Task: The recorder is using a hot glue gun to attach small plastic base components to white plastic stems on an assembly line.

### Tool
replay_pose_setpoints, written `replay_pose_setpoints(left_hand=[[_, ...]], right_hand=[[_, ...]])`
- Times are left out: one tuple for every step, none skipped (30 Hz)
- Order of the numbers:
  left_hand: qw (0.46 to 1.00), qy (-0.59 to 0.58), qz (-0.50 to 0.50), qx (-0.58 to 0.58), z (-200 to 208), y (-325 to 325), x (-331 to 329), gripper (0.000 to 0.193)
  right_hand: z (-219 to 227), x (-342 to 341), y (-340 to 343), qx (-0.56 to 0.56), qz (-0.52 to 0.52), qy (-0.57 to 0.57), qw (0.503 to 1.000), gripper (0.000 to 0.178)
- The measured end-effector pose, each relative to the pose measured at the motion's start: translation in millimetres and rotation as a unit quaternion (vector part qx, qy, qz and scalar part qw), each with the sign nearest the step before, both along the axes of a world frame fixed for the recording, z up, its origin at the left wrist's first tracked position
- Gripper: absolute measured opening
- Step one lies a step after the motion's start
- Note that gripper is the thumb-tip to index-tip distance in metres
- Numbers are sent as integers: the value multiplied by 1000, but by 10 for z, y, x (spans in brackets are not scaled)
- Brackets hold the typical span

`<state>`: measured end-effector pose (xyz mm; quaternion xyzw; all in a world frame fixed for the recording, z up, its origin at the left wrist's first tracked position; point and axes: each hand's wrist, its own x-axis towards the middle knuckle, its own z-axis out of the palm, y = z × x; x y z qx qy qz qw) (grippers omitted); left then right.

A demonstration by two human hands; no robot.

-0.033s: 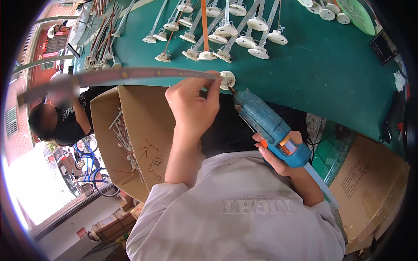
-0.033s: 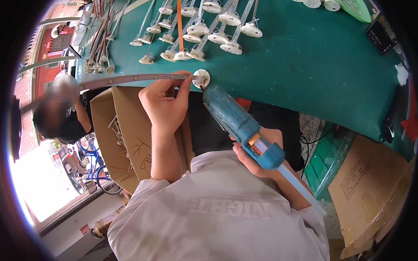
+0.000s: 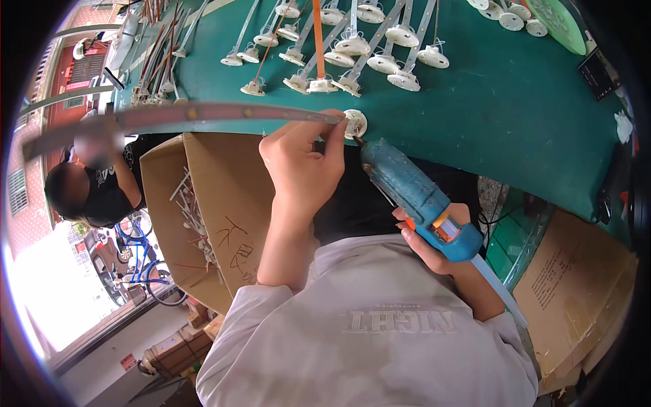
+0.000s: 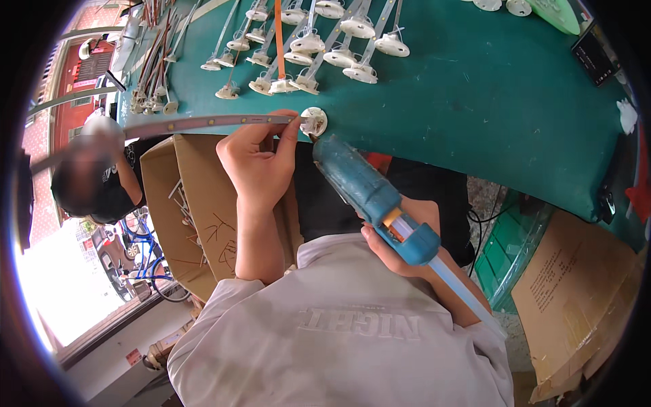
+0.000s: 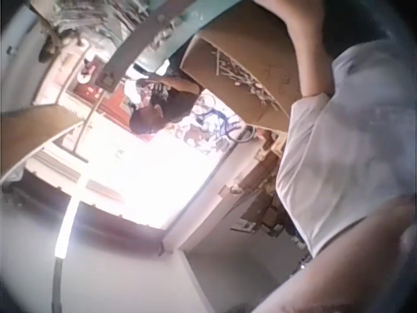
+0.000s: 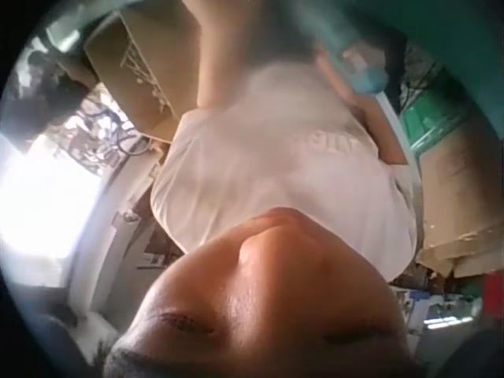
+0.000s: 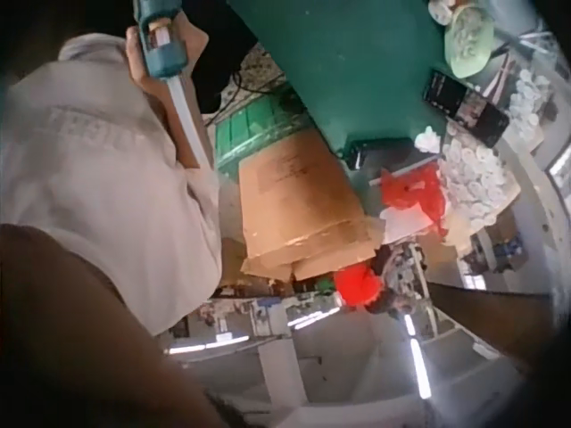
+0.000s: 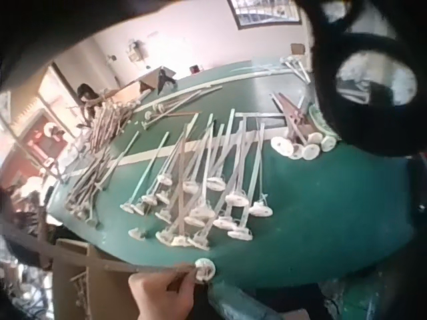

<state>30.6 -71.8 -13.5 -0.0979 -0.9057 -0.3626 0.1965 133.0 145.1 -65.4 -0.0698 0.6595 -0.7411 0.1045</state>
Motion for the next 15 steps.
replay_pose_setpoints(left_hand=[[1000,-5,0,-1,-3,4,-5,6],[1000,-19,5,9,-3,4,-9,6],[999,-33,11,18,-2,3,-16,6],[999,-37,13,18,5,-4,-17,6],[999,-46,12,20,16,-11,-20,6],[998,-54,11,21,22,-17,-22,7],[998,-57,11,21,21,-22,-27,7],[998,-57,11,28,19,-26,-33,7],[998,-57,10,34,14,-32,-32,8],[998,-59,10,34,5,-38,-32,8],[997,-64,8,30,-1,-43,-31,8],[997,-68,6,27,-6,-46,-31,8],[997,-69,6,27,-3,-49,-31,8],[998,-64,5,26,7,-49,-37,8],[998,-60,5,25,13,-52,-37,8]], right_hand=[[2,-35,3,47,26,40,998,18],[-59,-32,-61,54,-13,84,995,16],[-63,-49,-58,54,-12,79,995,16],[-51,-66,-55,68,-9,91,993,16],[-38,-77,-54,82,-5,104,991,17],[-25,-80,-58,81,-2,100,992,17],[-12,-76,-69,71,6,66,995,17],[-5,-71,-83,60,14,32,998,16],[-4,-70,-106,60,14,29,998,16],[-6,-81,-131,53,-12,35,998,16],[-10,-95,-147,46,-39,42,997,16],[19,-130,-136,42,-39,53,997,18],[12,-132,-138,42,-39,52,997,18],[4,-131,-137,37,-36,47,998,18],[-3,-125,-138,31,-33,42,998,19]])
